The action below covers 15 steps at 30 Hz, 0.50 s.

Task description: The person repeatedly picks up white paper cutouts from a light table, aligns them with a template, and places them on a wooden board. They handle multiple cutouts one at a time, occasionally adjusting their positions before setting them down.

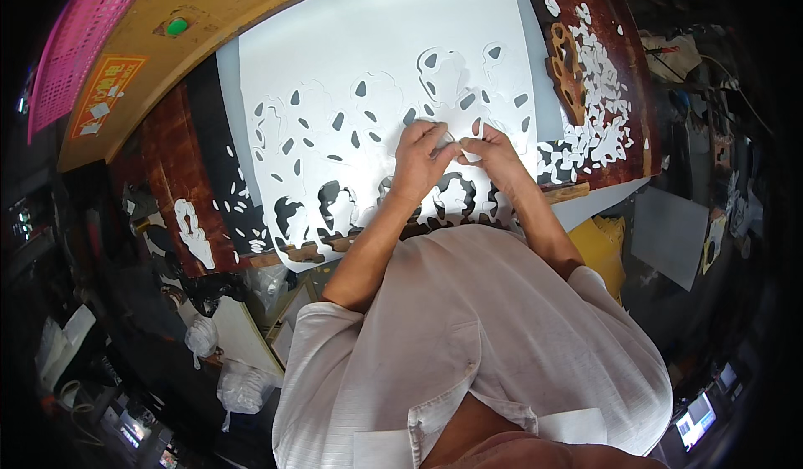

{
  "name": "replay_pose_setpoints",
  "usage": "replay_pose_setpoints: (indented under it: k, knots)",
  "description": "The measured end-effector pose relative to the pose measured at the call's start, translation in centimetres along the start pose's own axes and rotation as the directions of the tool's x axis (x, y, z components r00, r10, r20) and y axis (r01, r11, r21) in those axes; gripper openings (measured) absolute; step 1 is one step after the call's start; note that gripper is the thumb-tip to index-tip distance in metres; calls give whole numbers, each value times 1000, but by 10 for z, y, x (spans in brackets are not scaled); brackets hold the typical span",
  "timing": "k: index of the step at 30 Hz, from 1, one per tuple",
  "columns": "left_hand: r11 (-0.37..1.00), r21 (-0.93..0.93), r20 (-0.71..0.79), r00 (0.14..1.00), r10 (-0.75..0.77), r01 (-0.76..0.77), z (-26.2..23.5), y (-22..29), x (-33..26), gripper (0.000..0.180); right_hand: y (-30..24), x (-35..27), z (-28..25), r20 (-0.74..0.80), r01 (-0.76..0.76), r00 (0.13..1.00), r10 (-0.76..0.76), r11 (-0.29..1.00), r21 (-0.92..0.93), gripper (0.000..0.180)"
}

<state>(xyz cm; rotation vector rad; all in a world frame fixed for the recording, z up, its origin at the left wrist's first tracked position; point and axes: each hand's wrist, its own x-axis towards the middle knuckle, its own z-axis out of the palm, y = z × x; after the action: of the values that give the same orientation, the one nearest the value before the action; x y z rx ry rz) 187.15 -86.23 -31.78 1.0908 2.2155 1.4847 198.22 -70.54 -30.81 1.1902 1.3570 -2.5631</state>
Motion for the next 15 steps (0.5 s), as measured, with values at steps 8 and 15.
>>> replay_pose_setpoints:
  k: [8, 15]
  knots:
    - [826, -286, -119, 837, -533, 486, 1, 1, 23, 23, 2, 5, 14, -46, 19, 999, -23, 996, -90, 14]
    - [559, -694, -155, 664, -731, 454, 2, 1, 41, 23, 4, 14, 32, -37, 59, 998, -60, 998, -33, 16]
